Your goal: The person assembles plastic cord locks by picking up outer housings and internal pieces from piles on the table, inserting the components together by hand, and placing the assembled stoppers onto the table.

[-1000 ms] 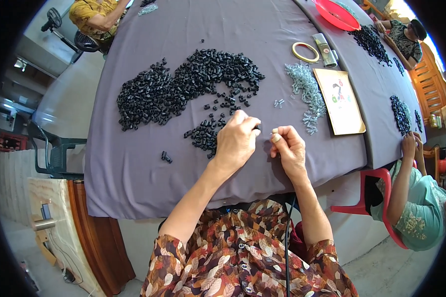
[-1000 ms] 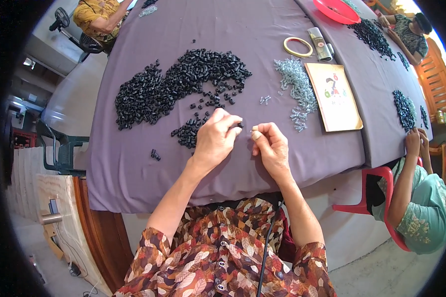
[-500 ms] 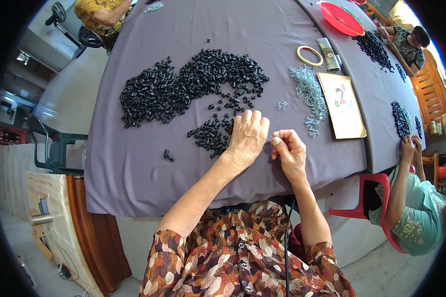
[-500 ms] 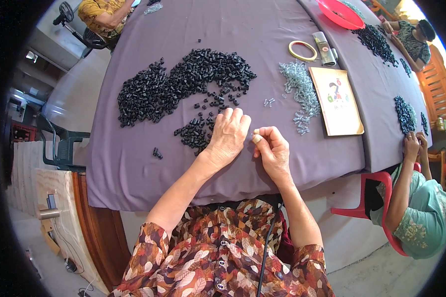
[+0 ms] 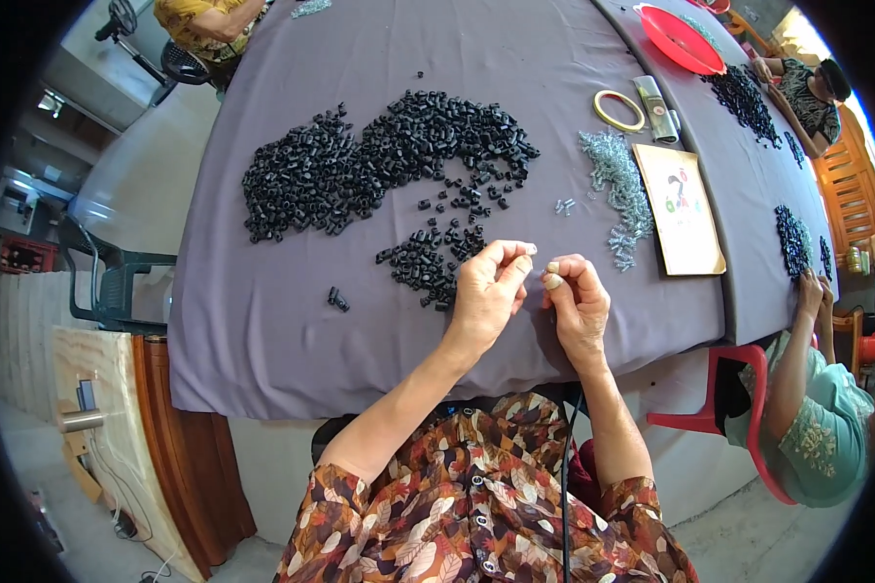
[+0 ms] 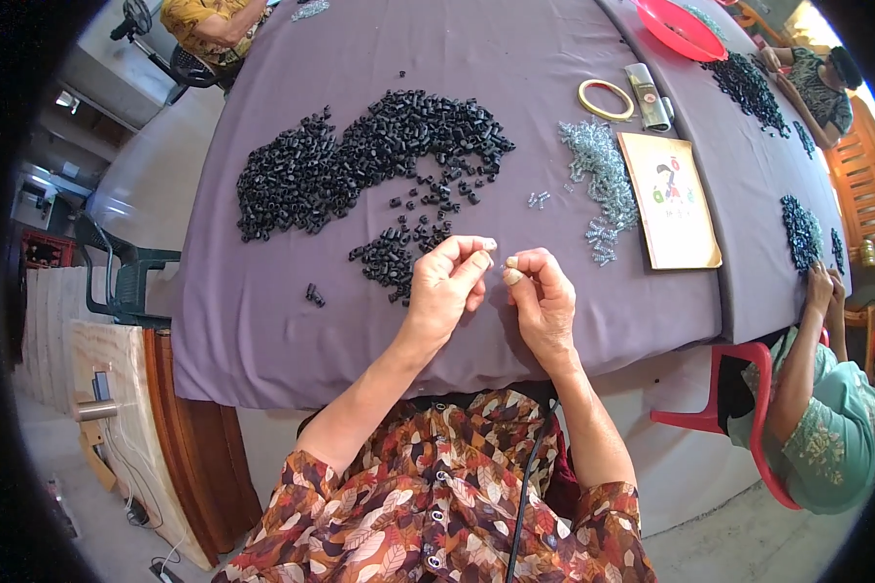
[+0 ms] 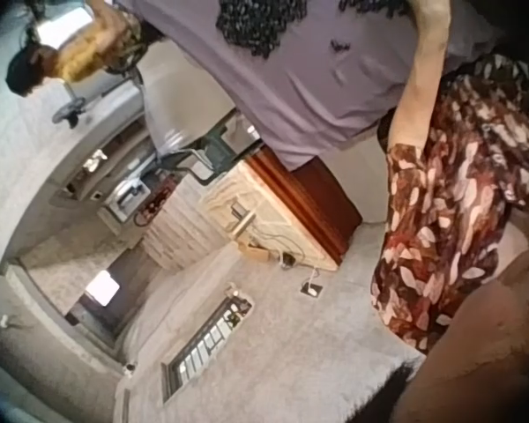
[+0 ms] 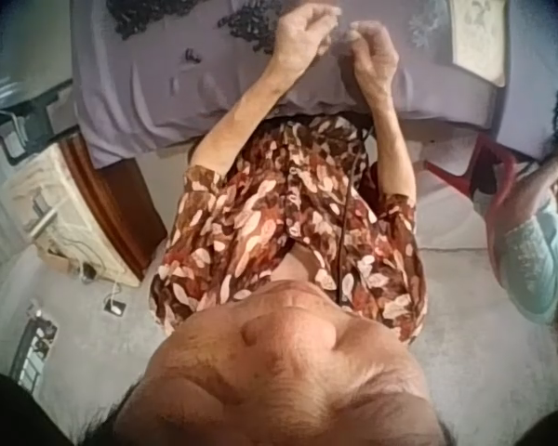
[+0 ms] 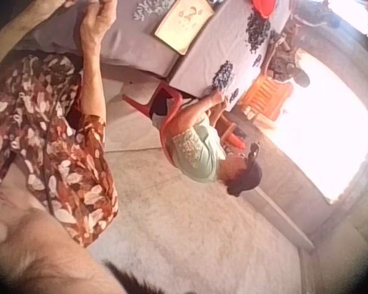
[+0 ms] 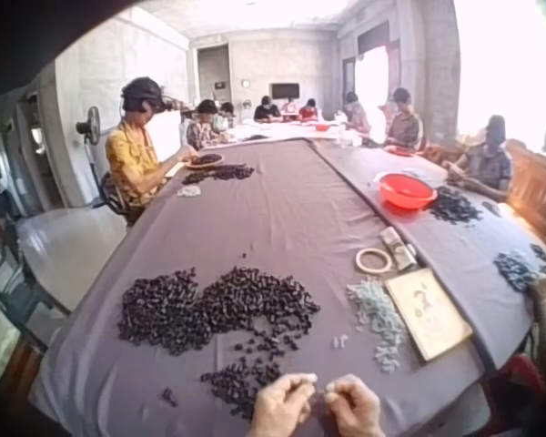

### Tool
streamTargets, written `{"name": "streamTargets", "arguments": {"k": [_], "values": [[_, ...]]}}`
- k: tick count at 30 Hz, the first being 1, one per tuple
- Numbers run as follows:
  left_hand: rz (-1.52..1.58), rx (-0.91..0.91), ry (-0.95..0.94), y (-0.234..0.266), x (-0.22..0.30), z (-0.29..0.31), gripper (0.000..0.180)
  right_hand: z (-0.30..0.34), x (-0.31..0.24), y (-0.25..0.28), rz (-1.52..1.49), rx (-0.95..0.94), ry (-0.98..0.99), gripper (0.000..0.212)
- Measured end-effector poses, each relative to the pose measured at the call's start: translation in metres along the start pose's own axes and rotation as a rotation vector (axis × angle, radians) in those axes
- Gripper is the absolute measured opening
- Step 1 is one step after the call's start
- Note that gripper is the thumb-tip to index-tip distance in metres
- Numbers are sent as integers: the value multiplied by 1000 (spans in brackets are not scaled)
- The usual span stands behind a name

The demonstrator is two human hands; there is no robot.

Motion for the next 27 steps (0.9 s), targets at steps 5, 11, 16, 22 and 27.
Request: {"name": "streamTargets", "arguments": {"k": [5, 11, 16, 22, 27], "values": [[244, 70, -24, 10, -4, 6, 10, 2, -28, -11, 312, -35, 332, 13], [223, 58, -27, 11, -5, 9, 8, 4, -36, -18, 390, -85, 394, 14], [246, 29, 11, 9, -12, 13, 9, 9, -38, -21, 378, -91, 450, 17], [275, 55, 70, 19, -15, 31, 8, 11, -35, -29, 294, -201, 386, 16], [424, -56, 194, 30, -21, 65, 5, 19, -20, -45, -71, -470, -63, 15]]}}
Point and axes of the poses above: each hand's wrist, its own z-axis away from the middle knuckle, its own y-axis out of the back of the hand, x = y × z, the point moved 7 cm from there along -z, towards the middle knuckle, and after that the axes turned 3 degrees about y, right-handed, at the moved point
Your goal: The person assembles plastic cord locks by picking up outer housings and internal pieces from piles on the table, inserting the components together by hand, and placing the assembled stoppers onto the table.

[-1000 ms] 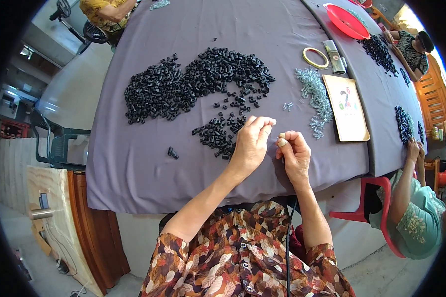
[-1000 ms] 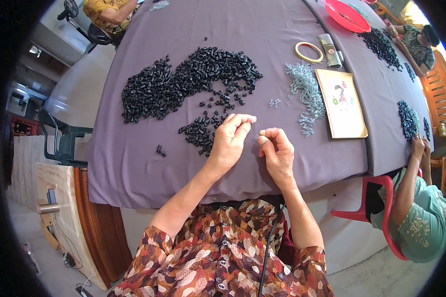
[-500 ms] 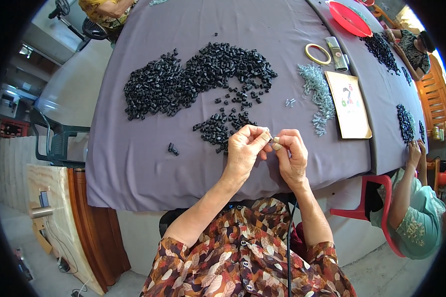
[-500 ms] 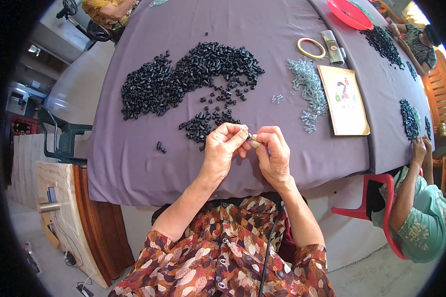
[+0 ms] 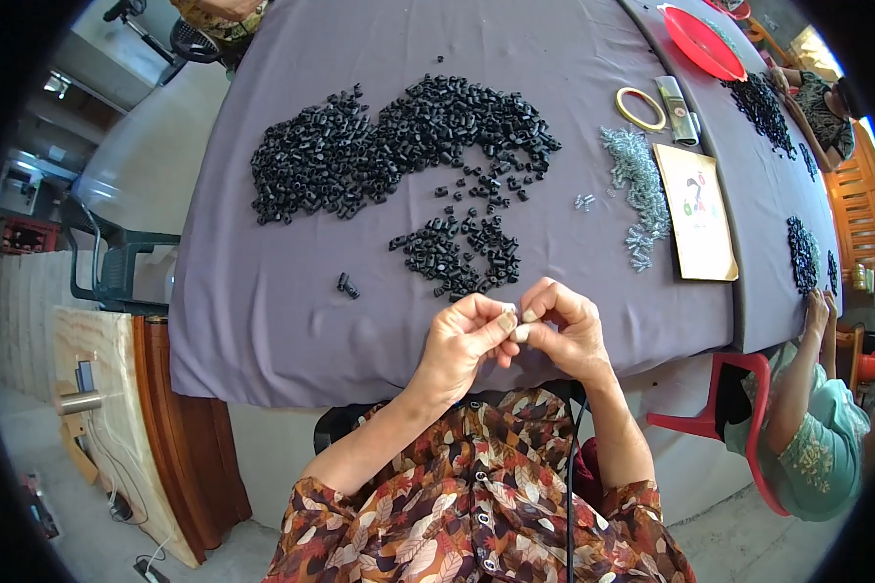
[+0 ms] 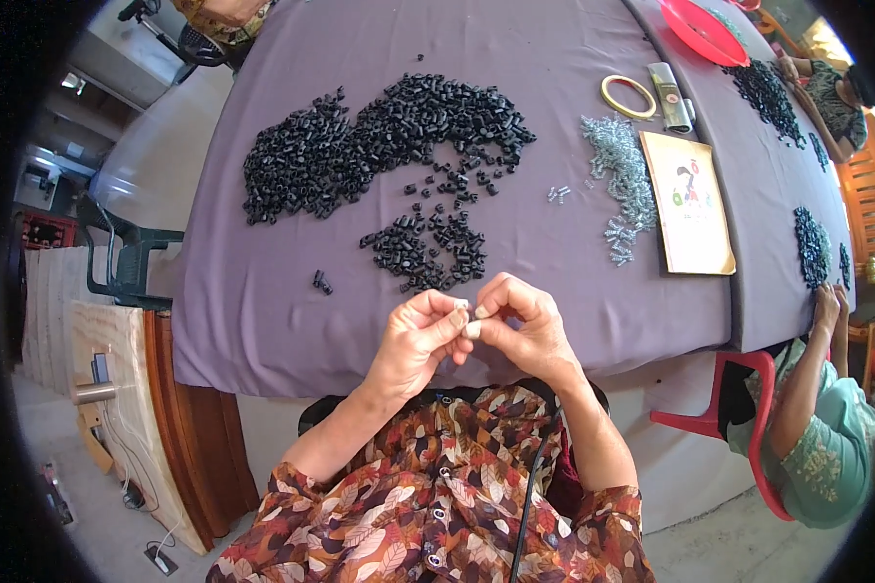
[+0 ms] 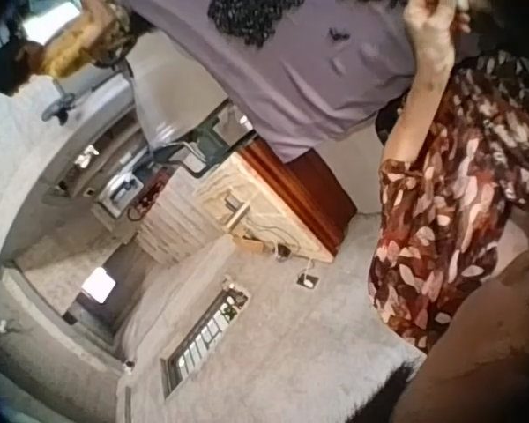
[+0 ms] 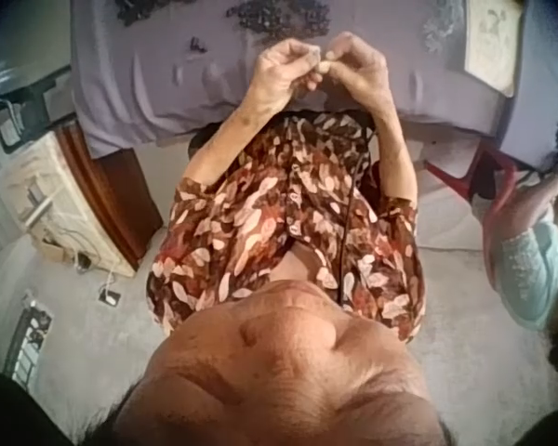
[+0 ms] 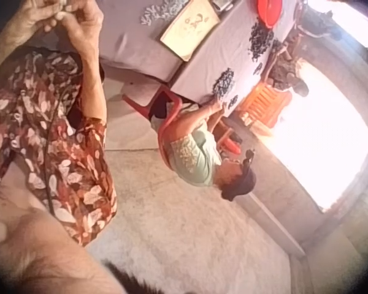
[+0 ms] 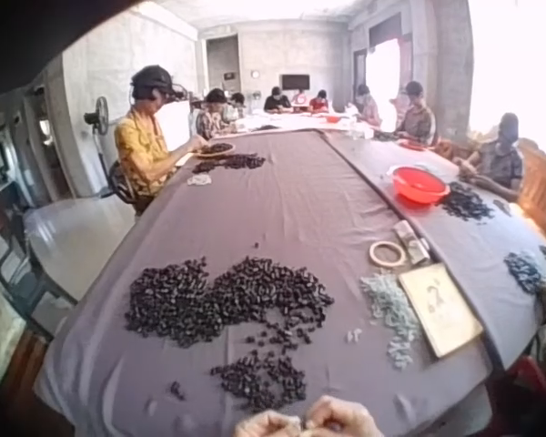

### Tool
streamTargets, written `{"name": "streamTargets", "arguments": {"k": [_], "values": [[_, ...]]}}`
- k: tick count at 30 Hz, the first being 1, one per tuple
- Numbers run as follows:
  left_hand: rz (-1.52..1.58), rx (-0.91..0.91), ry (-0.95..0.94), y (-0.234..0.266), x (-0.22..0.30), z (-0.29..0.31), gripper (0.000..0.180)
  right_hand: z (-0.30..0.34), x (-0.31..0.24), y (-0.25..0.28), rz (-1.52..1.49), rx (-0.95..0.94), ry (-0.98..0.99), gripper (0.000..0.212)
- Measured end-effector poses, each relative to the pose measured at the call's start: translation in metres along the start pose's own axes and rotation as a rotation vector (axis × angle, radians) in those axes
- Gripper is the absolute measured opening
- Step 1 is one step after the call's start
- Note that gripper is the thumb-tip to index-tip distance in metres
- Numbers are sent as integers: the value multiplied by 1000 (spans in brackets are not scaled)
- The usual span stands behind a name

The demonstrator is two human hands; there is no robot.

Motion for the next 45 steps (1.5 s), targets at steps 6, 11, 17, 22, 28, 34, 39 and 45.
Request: {"name": "streamTargets", "arguments": {"k": [6, 11, 17, 22, 28, 34, 39, 45], "values": [[92, 1, -19, 23, 8, 16, 6, -8, -18, -16, 343, -94, 111, 16], [156, 48, -162, 44, 28, 13, 13, -25, -18, 10, 583, 135, 96, 9], [198, 58, -213, 61, 33, 6, 12, -54, -12, 5, 850, 71, 228, 18], [178, 30, -226, 60, 30, 8, 10, -59, -9, 6, 911, -17, 145, 12], [180, 14, -227, 62, 29, 7, 8, -68, -7, 2, 971, -147, 33, 11], [156, 1, -250, 59, 30, 9, 9, -67, -10, 0, 1000, -127, 82, 9], [133, 13, -221, 59, 27, 9, 14, -61, -10, 5, 932, -52, 119, 5], [78, 50, -229, 59, 26, 9, 14, -45, -1, 17, 636, 82, -114, 6]]}}
Point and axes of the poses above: each hand's wrist, its own z-axis away from the middle knuckle, its own y-axis out of the back of the hand, x = y × z, the point moved 7 cm from there along -z, towards the middle knuckle, and after that the axes turned 3 degrees about y, right-handed, at the moved point
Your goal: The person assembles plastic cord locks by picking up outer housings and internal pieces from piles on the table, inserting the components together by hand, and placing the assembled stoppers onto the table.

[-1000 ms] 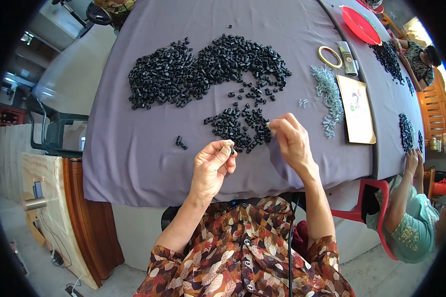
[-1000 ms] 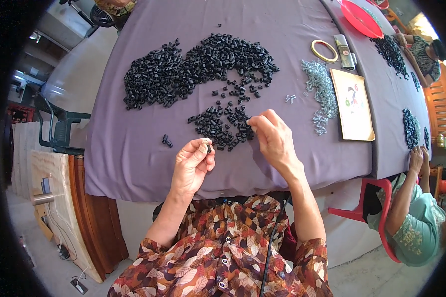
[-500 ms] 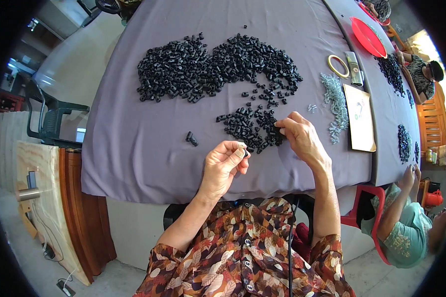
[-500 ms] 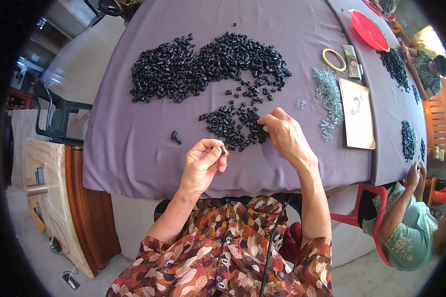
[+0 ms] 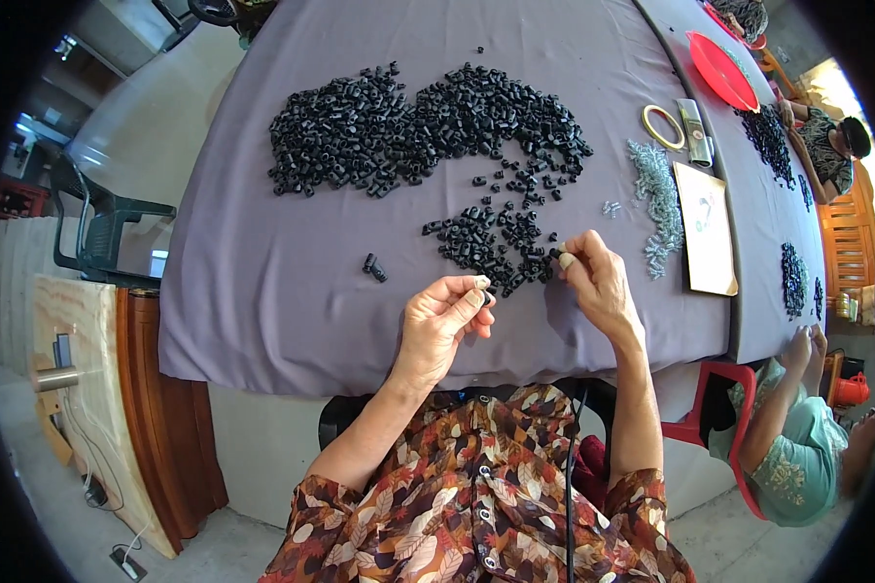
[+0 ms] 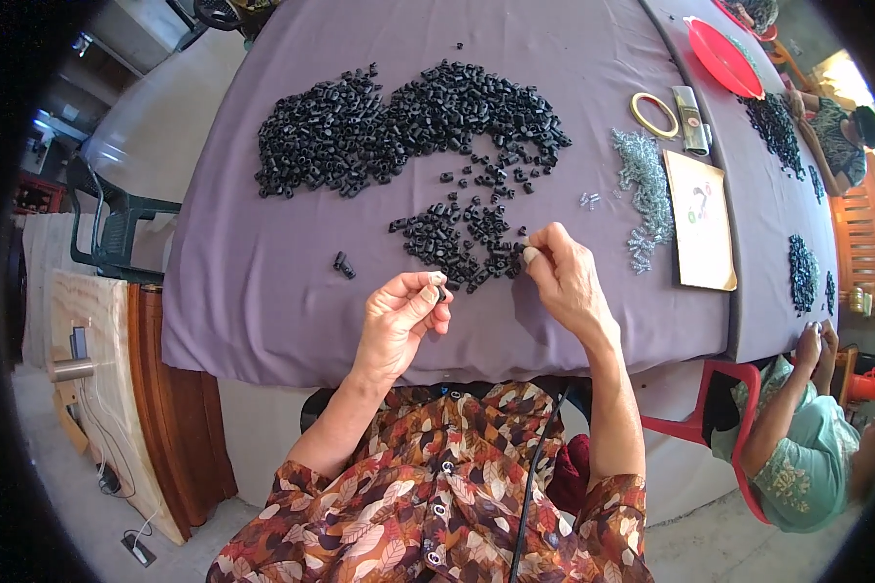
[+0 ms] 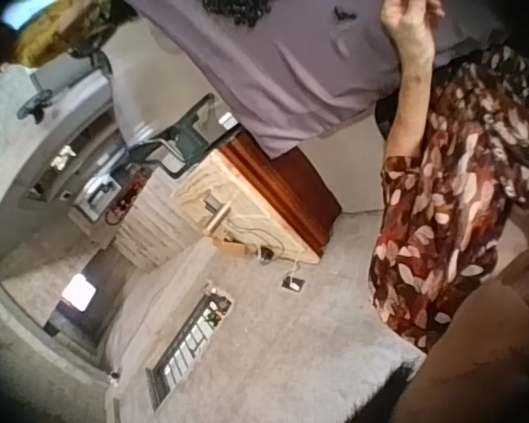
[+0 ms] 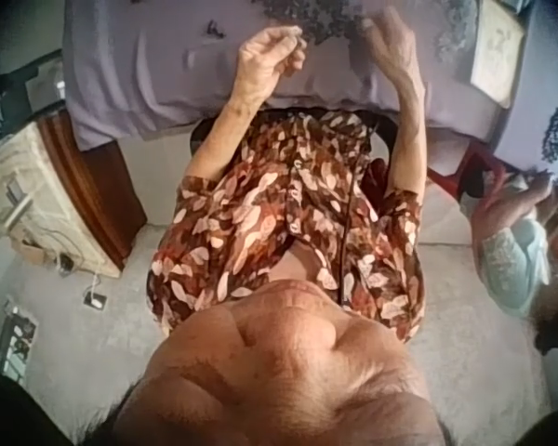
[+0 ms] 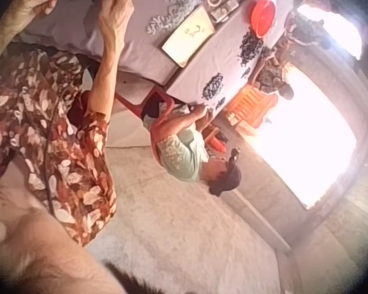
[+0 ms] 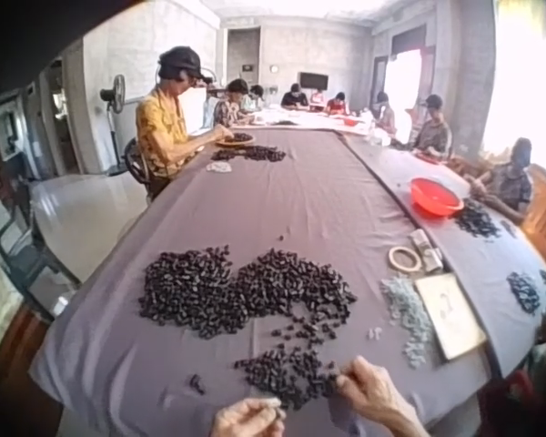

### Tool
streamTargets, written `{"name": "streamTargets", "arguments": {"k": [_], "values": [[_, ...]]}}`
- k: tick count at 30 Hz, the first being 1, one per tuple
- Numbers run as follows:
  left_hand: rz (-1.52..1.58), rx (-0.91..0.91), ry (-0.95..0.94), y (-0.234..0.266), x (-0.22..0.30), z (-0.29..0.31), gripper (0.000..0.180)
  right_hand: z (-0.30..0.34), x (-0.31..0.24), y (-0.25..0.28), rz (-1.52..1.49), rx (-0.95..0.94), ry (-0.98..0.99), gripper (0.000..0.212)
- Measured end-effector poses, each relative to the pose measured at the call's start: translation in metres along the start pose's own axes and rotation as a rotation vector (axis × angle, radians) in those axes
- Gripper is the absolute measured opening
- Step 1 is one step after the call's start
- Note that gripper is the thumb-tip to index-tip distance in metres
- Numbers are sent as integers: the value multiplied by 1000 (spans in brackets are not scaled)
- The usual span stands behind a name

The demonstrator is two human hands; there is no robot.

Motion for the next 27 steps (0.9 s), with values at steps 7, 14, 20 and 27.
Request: {"name": "streamTargets", "arguments": {"k": [7, 14, 20, 27], "values": [[-44, 7, -4, -5, -1, -1, 13, 12, 20, 5, -149, 112, -122, 6], [6, 37, 55, -10, -6, -4, 12, 12, 22, 14, -93, 135, -140, 9], [45, 72, -10, 1, 3, -5, 11, 9, 18, 11, -2, 110, -125, 10], [58, 57, -58, 6, 12, -6, 11, -2, 3, 5, 85, 97, 22, 10]]}}
Point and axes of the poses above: each hand's wrist, its own z-axis away from the middle knuckle, its own y-axis out of the back of the hand, x = y × z, the point moved 7 cm from there along -z, towards the middle knuckle, and after that the axes turned 3 degrees about y, right-handed, at the moved point
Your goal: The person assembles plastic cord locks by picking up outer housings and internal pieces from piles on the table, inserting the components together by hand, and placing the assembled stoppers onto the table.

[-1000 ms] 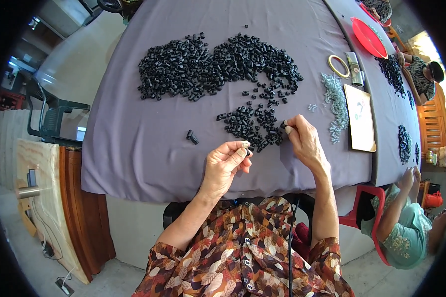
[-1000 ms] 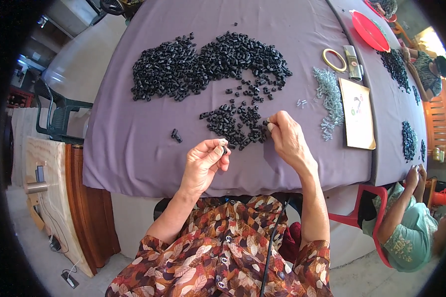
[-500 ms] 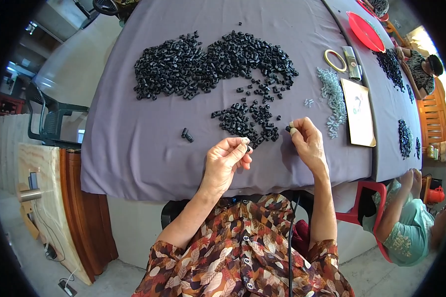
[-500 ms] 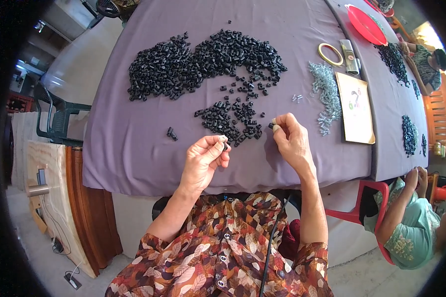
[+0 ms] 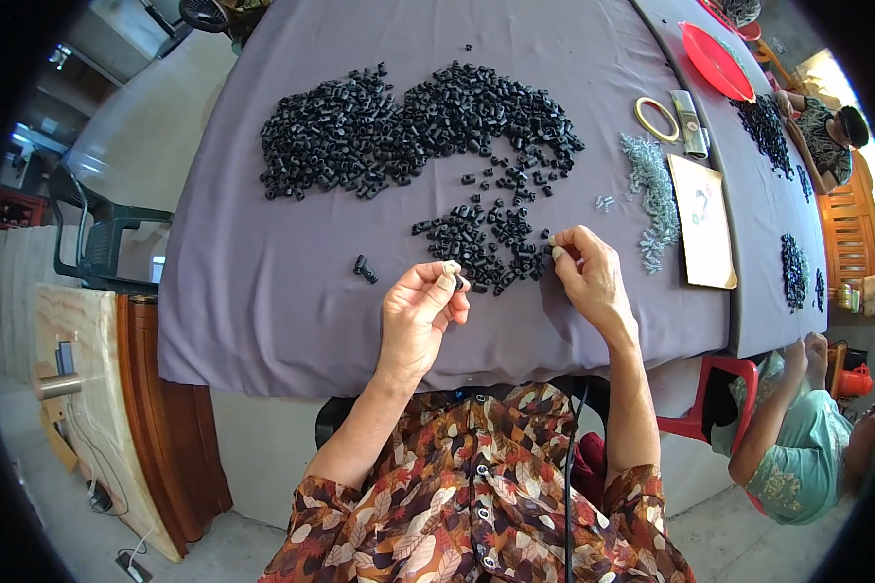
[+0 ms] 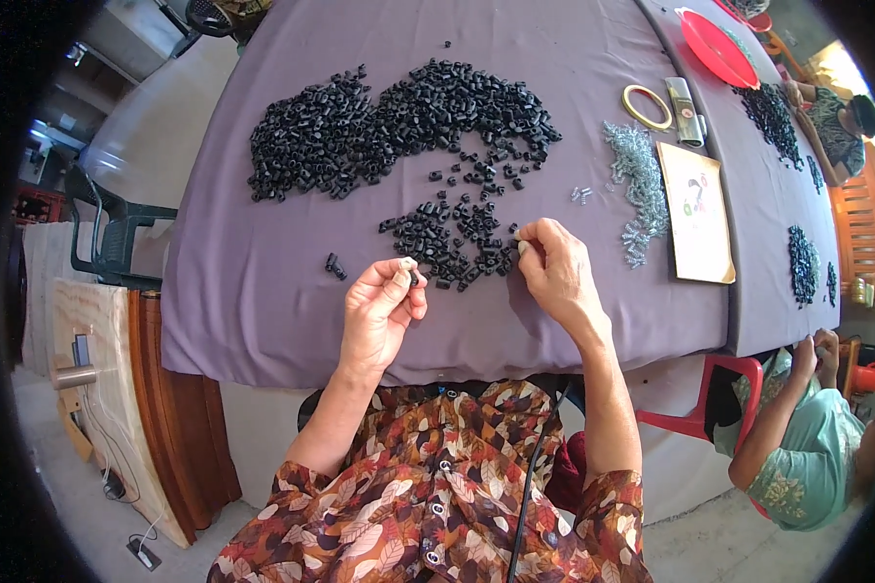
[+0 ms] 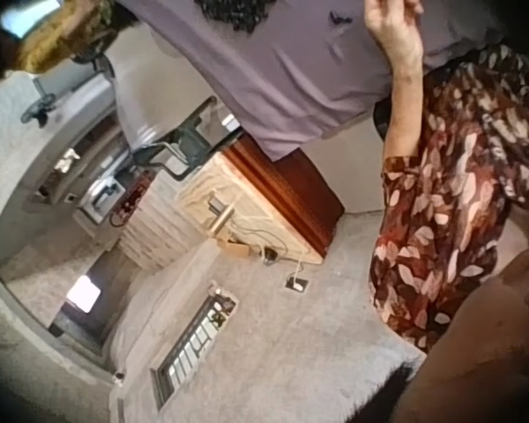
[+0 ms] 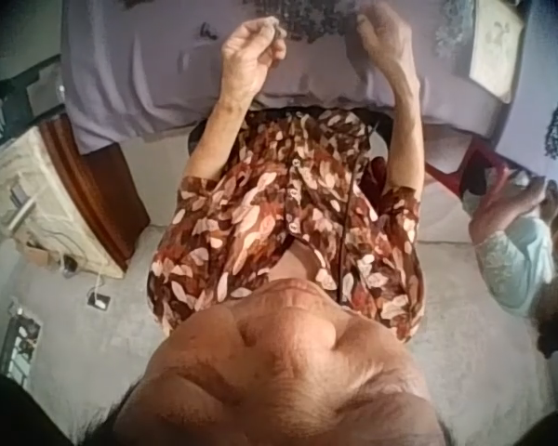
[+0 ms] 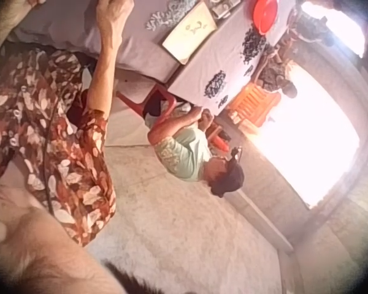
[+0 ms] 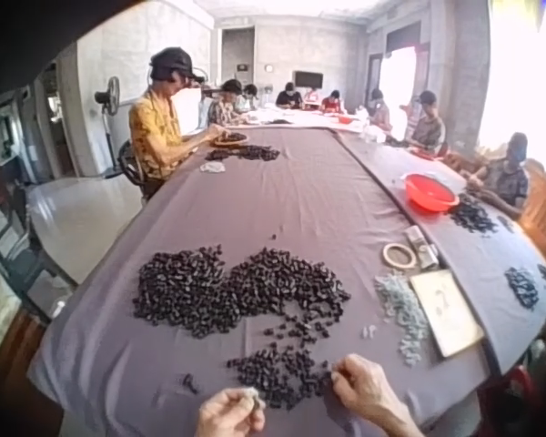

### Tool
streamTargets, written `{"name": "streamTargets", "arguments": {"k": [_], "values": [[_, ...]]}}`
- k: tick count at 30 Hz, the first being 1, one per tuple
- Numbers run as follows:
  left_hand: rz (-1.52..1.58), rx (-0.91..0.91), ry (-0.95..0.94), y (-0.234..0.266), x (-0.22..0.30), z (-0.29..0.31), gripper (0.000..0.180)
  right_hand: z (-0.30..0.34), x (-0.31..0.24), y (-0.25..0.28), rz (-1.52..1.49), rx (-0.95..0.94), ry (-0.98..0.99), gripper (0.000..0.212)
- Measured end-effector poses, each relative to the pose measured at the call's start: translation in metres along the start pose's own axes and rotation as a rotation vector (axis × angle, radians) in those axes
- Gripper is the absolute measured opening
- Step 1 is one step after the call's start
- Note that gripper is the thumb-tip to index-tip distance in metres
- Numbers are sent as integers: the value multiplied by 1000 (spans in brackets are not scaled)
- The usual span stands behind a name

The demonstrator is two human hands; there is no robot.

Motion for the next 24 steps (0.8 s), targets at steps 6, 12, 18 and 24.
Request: {"name": "streamTargets", "arguments": {"k": [6, 12, 18, 24], "values": [[15, -17, -14, 0, 1, 1, 10, -5, 2, -3, 14, -8, 25, 10], [36, -20, -38, 1, 3, 0, 10, 0, 1, -2, 21, 61, 21, 8], [22, -15, -74, 4, 5, 0, 11, 21, -54, -28, 75, -83, 270, 10], [18, -3, -50, 0, 5, 0, 10, 27, -61, -49, 141, -126, 313, 12]]}}
Point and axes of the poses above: each hand's wrist, its own z-axis away from the middle knuckle, its own y-axis out of the back of the hand, x = y × z, the point moved 7 cm from there along -z, towards the middle knuckle, and after that the axes turned 3 degrees about y, right-handed, at the moved point
